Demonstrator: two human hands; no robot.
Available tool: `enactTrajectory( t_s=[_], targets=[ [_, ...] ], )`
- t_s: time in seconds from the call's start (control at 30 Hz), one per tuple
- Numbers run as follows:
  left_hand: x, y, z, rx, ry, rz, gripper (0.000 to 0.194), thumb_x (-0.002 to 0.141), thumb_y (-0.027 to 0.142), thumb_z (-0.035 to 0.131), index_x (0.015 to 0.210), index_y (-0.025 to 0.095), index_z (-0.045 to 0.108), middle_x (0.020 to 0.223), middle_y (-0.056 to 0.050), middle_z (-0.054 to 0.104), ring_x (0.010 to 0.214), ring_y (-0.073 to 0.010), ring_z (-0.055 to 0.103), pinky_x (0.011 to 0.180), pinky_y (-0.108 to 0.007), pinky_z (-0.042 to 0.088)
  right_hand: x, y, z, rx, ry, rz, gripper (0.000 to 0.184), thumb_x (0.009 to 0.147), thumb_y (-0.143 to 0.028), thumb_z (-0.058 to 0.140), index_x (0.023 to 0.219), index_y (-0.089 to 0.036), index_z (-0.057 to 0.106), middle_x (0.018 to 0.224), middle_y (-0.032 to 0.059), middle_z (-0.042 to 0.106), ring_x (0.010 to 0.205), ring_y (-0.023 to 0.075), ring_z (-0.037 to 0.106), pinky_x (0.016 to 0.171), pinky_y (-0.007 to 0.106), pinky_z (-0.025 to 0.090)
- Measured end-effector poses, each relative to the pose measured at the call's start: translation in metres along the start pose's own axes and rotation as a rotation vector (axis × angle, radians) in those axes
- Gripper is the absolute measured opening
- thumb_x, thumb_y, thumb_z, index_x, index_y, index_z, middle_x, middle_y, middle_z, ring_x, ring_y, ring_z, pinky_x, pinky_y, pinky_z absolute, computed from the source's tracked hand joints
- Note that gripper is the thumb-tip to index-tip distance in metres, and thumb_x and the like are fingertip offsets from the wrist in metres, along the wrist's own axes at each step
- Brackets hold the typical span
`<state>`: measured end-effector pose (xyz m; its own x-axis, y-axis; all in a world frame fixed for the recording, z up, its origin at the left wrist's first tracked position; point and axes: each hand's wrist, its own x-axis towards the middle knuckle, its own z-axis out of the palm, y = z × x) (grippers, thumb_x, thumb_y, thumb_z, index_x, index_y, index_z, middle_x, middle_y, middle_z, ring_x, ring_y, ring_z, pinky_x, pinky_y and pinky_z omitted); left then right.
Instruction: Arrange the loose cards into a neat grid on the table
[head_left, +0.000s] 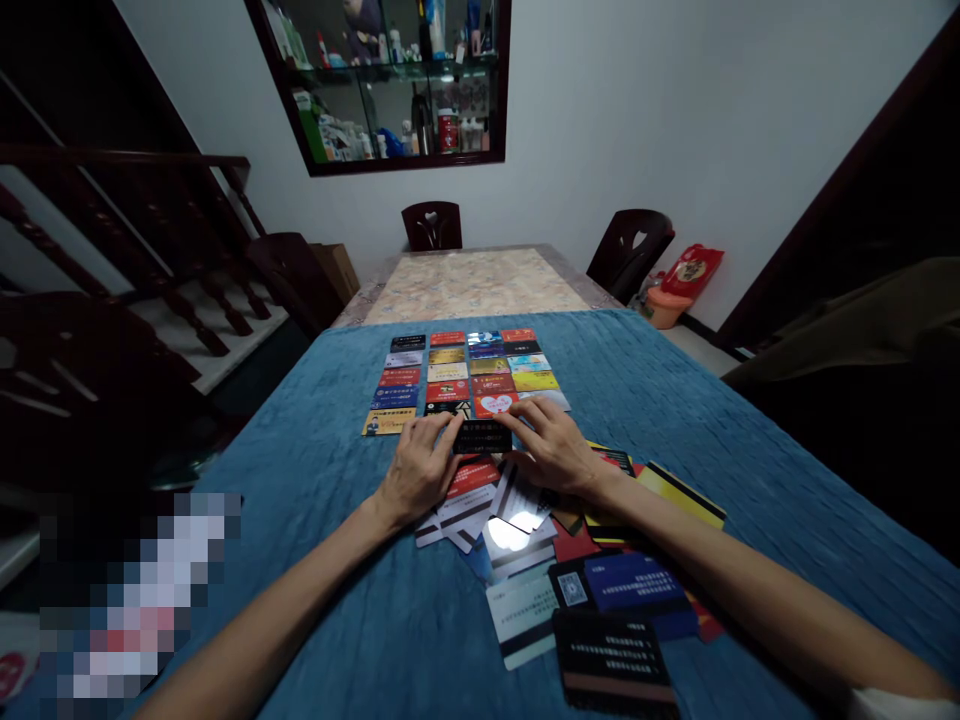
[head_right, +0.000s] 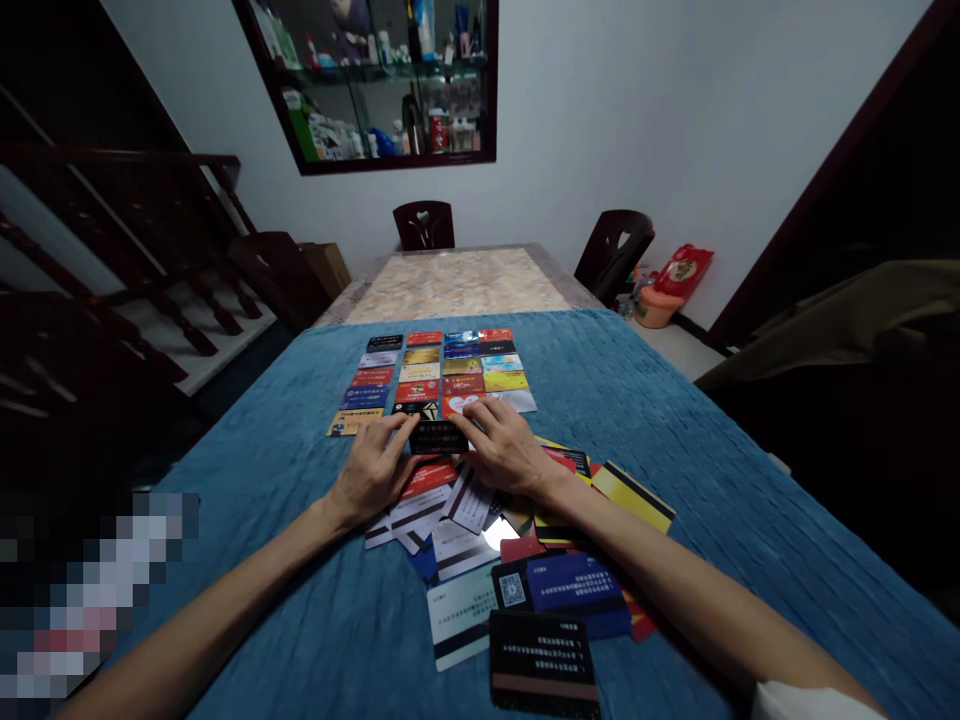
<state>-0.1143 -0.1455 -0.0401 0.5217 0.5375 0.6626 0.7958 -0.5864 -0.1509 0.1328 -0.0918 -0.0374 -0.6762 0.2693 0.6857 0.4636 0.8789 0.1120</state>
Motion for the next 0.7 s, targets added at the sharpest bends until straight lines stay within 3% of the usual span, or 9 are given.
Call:
enactTrajectory(
  t_s=[0.3,0.53,0.7],
  targets=[
    [0.002,-0.001,0.0,0.13,-0.036,0.04,0.046,0.094,0.019,0.05,0.139,0.008,0.047,0.12,-0.02,0.064,0.111,-0.031,0.059,0.093,-0.047,0.045,0.004,-0.003,-0.004,-0.023,-0.032,0.001,0.042,0.094,-0.031,0.057,0.13,-0.011,0.054,0.11,0.0166,0.058,0.097,0.0286,0.048,0.081,0.043,0.048],
    [0.013,-0.004,-0.011,0.212,-0.217,0.013,0.043,0.093,0.024,0.053,0.133,0.009,0.054,0.127,-0.018,0.063,0.12,-0.0318,0.054,0.098,-0.047,0.043,0.009,-0.003,-0.005,-0.022,-0.081,0.047,0.044,0.09,-0.03,0.062,0.129,-0.012,0.055,0.111,0.0175,0.059,0.1,0.03,0.048,0.08,0.044,0.049],
    [0.029,-0.018,-0.022,0.204,-0.342,0.05,0.046,0.092,0.025,0.054,0.135,0.009,0.053,0.131,-0.018,0.062,0.123,-0.0321,0.052,0.1,-0.048,0.042,0.022,0.008,-0.004,-0.008,-0.136,0.024,0.046,0.087,-0.033,0.064,0.127,-0.011,0.055,0.109,0.017,0.059,0.097,0.0296,0.048,0.08,0.045,0.048]
  ],
)
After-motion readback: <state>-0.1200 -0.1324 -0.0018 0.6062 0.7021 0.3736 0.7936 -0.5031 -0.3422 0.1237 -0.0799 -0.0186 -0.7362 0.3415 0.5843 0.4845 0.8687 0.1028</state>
